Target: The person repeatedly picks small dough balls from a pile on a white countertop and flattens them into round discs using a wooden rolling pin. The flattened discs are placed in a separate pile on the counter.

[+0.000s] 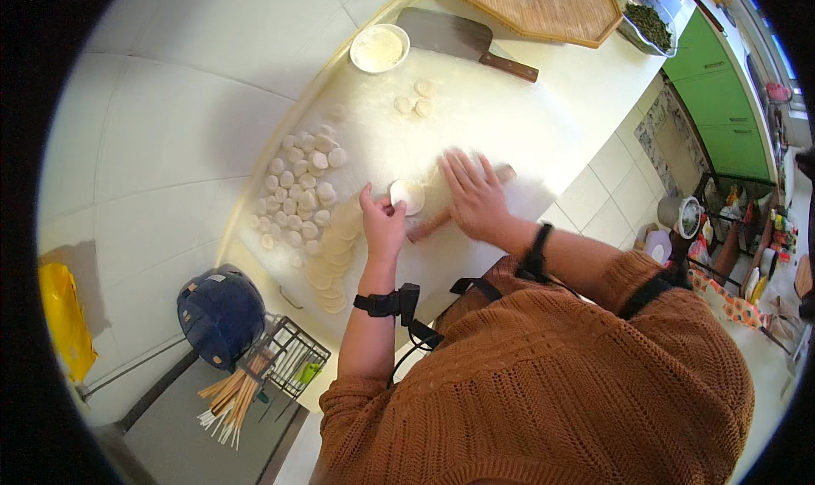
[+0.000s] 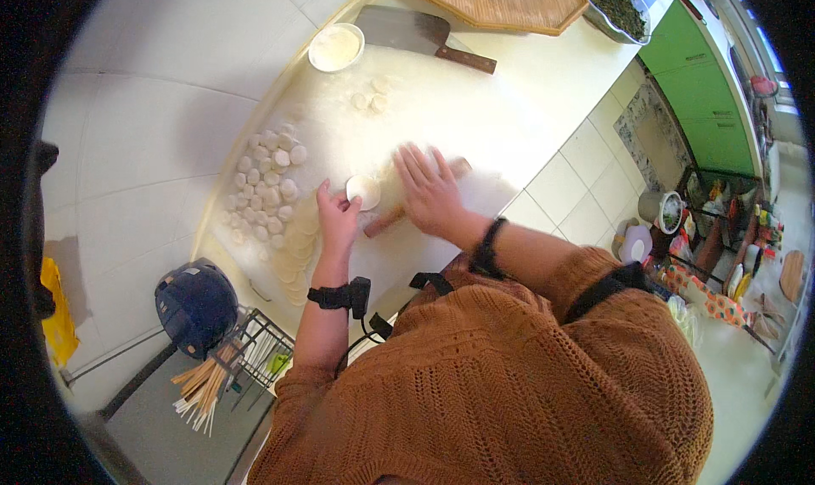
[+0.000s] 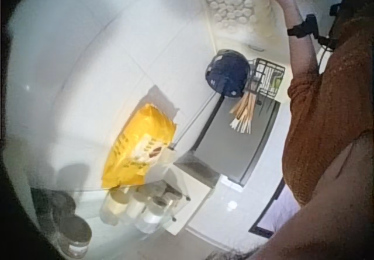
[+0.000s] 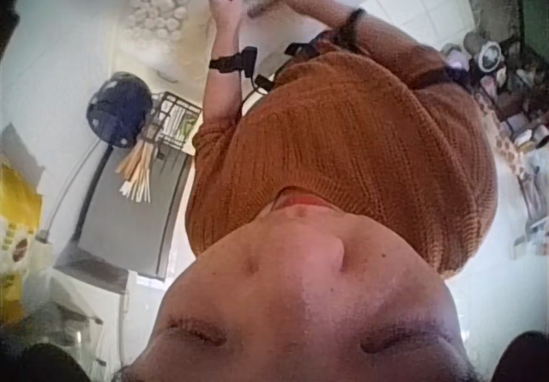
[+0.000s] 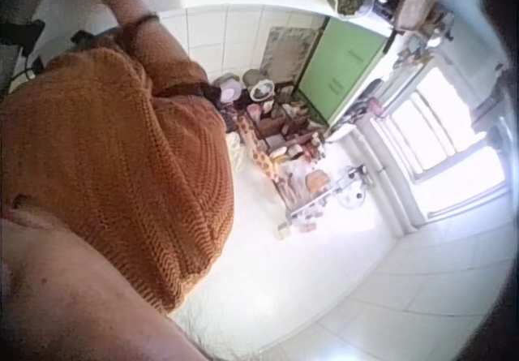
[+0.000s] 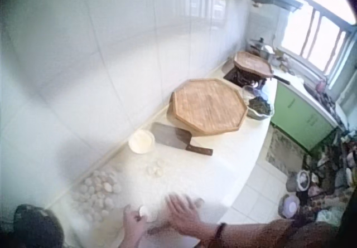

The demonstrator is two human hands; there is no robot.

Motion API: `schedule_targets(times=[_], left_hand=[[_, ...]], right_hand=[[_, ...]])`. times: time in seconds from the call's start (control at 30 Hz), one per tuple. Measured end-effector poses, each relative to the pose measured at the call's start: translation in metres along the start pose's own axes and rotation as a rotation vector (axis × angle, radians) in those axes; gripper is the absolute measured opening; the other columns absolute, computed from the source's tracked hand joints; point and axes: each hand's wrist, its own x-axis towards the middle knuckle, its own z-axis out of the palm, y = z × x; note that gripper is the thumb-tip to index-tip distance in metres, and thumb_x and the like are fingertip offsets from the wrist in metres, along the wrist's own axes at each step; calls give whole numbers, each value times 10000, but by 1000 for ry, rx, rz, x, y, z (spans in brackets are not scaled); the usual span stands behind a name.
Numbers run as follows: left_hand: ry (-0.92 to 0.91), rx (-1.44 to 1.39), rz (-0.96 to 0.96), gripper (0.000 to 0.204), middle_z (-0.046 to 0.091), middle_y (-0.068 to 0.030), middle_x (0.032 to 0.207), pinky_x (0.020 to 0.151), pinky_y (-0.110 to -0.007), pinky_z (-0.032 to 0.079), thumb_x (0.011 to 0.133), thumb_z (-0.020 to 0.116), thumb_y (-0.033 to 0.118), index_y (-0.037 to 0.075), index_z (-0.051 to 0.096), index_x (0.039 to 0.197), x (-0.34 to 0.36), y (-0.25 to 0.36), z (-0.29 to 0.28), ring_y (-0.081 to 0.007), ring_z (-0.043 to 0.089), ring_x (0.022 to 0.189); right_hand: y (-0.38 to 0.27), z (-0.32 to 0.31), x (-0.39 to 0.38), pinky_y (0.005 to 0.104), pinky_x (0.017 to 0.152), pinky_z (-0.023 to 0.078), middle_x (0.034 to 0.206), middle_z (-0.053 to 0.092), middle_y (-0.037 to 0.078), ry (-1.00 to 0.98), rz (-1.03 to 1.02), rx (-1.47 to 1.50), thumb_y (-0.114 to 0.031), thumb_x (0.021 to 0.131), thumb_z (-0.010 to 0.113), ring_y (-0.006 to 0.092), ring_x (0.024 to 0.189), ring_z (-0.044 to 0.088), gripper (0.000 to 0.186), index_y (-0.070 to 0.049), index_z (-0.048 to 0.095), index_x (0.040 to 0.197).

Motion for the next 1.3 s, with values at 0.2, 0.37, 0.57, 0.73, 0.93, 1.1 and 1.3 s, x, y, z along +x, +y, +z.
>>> schedule_targets(times=[0.2, 0.37, 0.57, 0.73, 0.93, 1.1, 1.3], left_hand=[[-124, 465, 283, 664, 771, -159, 952, 790, -432, 583, 955, 767, 68, 71, 496, 1561, 27, 47, -3, -336, 746, 835], [56, 157, 223, 614, 780, -137, 960, 822, -390, 602, 950, 784, 45, 81, 562, 1522, 14, 24, -34, -296, 767, 881], [521, 556, 317, 510, 658, -216, 1228, 1087, -500, 488, 954, 732, 44, 22, 575, 1438, 12, 4, -66, -393, 625, 1202], [150, 417, 494, 512, 633, -238, 1366, 1159, -535, 445, 986, 699, 66, 10, 559, 1475, 68, 40, 6, -441, 567, 1316], [51, 454, 636, 576, 651, -216, 1463, 1176, -482, 462, 996, 686, 18, 79, 560, 1555, 137, 75, 80, -415, 572, 1368], [-218, 435, 495, 645, 707, -153, 1380, 1132, -476, 495, 956, 720, -9, 100, 556, 1570, 77, 63, 49, -379, 627, 1288], [-280, 199, 127, 624, 710, -216, 1244, 993, -496, 571, 924, 690, -80, 60, 553, 1517, -12, 41, 26, -405, 699, 1120]], right_hand=[[-8, 14, 89, 582, 1352, 157, 1737, 403, 213, 164, 58, 93, -286, 1066, 510, 325, 1653, 316, 691, 45, 394, 1661], [6, 8, -4, 566, 1347, 170, 1749, 386, 197, 75, -63, 95, -341, 1060, 554, 369, 1647, 296, 741, 19, 368, 1680], [28, 20, -36, 544, 1224, 339, 1648, 482, 175, 28, 22, 173, -373, 1034, 625, 381, 1430, 484, 739, -66, 425, 1675], [49, 10, -32, 526, 1136, 414, 1462, 582, 160, 53, -46, 157, -348, 1002, 676, 375, 1298, 552, 718, -61, 490, 1633], [100, -3, -31, 550, 1101, 429, 1424, 597, 170, 104, 63, 129, -314, 984, 693, 386, 1281, 560, 672, -76, 538, 1592], [108, -7, -39, 560, 1115, 416, 1439, 590, 166, 37, -16, 226, -277, 976, 683, 388, 1289, 562, 652, -61, 547, 1576], [36, 6, 17, 565, 1316, 241, 1673, 497, 170, 33, -29, 94, -314, 1008, 573, 363, 1576, 422, 670, -43, 509, 1618]])
